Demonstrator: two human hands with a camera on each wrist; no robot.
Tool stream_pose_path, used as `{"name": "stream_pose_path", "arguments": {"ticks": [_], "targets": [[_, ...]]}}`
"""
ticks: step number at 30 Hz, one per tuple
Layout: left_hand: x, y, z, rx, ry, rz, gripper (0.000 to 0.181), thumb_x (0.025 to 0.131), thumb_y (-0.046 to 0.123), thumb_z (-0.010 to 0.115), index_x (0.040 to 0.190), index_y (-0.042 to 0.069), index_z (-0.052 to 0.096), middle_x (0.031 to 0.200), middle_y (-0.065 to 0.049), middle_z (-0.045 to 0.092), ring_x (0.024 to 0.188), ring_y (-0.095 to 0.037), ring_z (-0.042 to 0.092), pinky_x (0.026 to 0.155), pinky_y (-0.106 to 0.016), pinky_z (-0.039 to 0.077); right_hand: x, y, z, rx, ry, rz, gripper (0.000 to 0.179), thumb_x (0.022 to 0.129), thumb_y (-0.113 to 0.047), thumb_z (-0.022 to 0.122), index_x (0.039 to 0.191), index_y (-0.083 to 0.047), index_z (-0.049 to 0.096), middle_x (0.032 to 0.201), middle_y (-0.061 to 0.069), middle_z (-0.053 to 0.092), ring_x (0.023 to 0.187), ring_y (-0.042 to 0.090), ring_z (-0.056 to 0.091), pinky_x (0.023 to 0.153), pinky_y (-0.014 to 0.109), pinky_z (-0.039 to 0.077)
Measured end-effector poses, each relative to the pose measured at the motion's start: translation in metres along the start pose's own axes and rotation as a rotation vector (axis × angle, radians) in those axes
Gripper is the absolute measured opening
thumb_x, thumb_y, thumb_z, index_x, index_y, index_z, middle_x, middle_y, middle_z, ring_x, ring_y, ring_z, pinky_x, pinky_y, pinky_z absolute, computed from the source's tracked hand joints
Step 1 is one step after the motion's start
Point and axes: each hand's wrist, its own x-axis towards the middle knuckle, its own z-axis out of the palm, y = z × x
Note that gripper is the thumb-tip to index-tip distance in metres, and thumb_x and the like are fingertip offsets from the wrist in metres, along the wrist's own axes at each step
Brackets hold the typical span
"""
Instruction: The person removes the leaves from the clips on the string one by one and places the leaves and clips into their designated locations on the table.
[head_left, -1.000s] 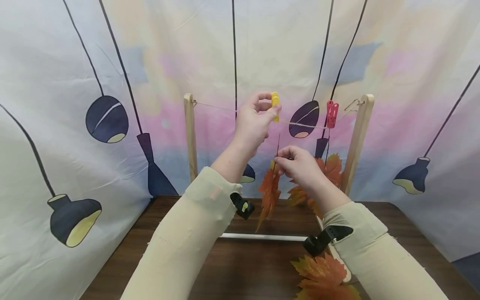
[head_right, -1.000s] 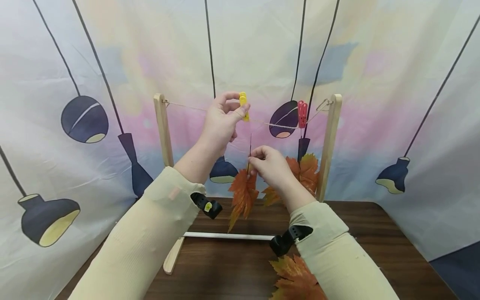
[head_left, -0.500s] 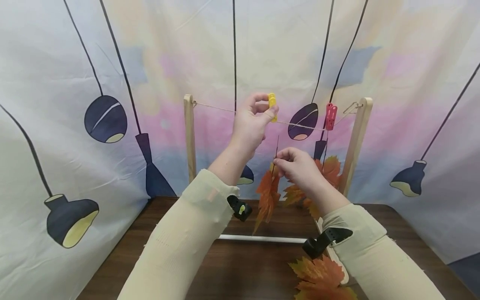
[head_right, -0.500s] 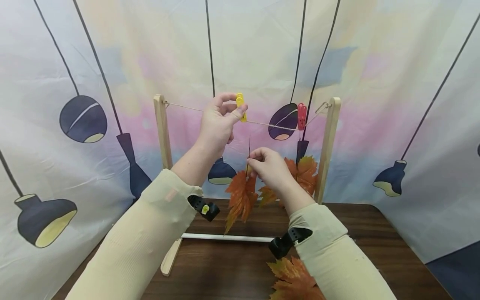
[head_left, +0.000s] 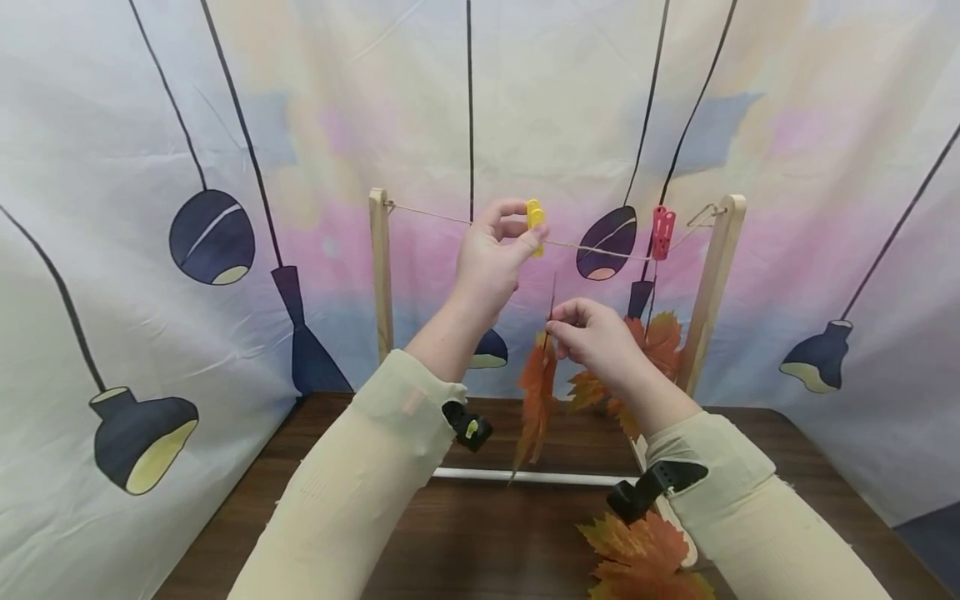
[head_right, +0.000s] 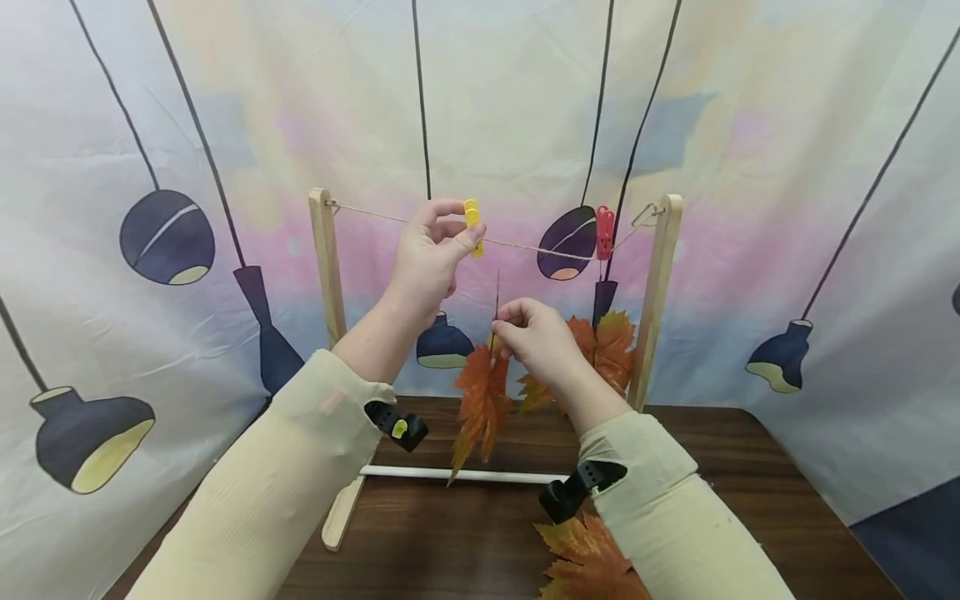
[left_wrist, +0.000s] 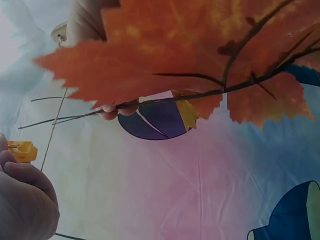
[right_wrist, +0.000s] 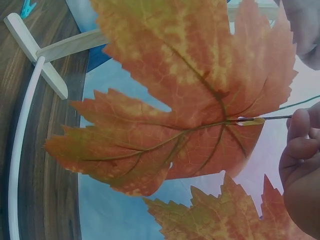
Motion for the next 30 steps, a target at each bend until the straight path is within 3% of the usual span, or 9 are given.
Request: {"name": "stream_pose_path", "arguments": {"ticks": [5, 13, 24, 30], "targets": [[-0.002, -0.001, -0.001, 0.026, -0.010, 0.010, 0.027, 0.086, 0.016, 0.069, 0.111, 0.015, 0.059, 0.094, -0.007, 0.061, 0.062, -0.014, 0.051, 0.041, -0.021, 0.031, -0.001, 0.000, 0.000, -0.016, -0.004, 0.001, 0.021, 0.093, -0.019, 0.058, 0.105, -0.002, 0.056, 0.074, 0.006, 0.056, 0.068, 0.017, 0.056, 0.068, 0.032, 0.048], [-0.007, -0.003, -0.003, 0.057, 0.044, 0.063, 0.028, 0.085, 0.017, 0.070, 0.111, 0.015, 0.060, 0.092, -0.007, 0.061, 0.059, -0.015, 0.052, 0.045, -0.022, 0.032, -0.006, -0.001, 0.002, 0.008, -0.035, -0.051, 0.016, 0.091, -0.011, 0.059, 0.102, 0.000, 0.055, 0.072, 0.006, 0.056, 0.064, 0.017, 0.055, 0.057, 0.026, 0.044], [-0.009, -0.006, -0.010, 0.072, 0.044, 0.032, 0.029, 0.085, 0.018, 0.071, 0.111, 0.014, 0.060, 0.093, -0.007, 0.060, 0.060, -0.014, 0.048, 0.045, -0.022, 0.033, -0.008, 0.000, 0.004, 0.014, -0.049, -0.066, 0.017, 0.091, -0.010, 0.059, 0.103, 0.001, 0.056, 0.075, 0.006, 0.056, 0.063, 0.016, 0.053, 0.055, 0.025, 0.043], [-0.011, -0.008, -0.012, 0.083, 0.028, 0.033, 0.030, 0.086, 0.018, 0.070, 0.113, 0.014, 0.059, 0.093, -0.009, 0.060, 0.065, -0.016, 0.056, 0.048, -0.024, 0.033, -0.011, 0.002, 0.005, 0.012, -0.055, -0.061, 0.017, 0.091, -0.010, 0.059, 0.103, 0.002, 0.056, 0.079, 0.007, 0.055, 0.062, 0.016, 0.053, 0.053, 0.025, 0.043]]}}
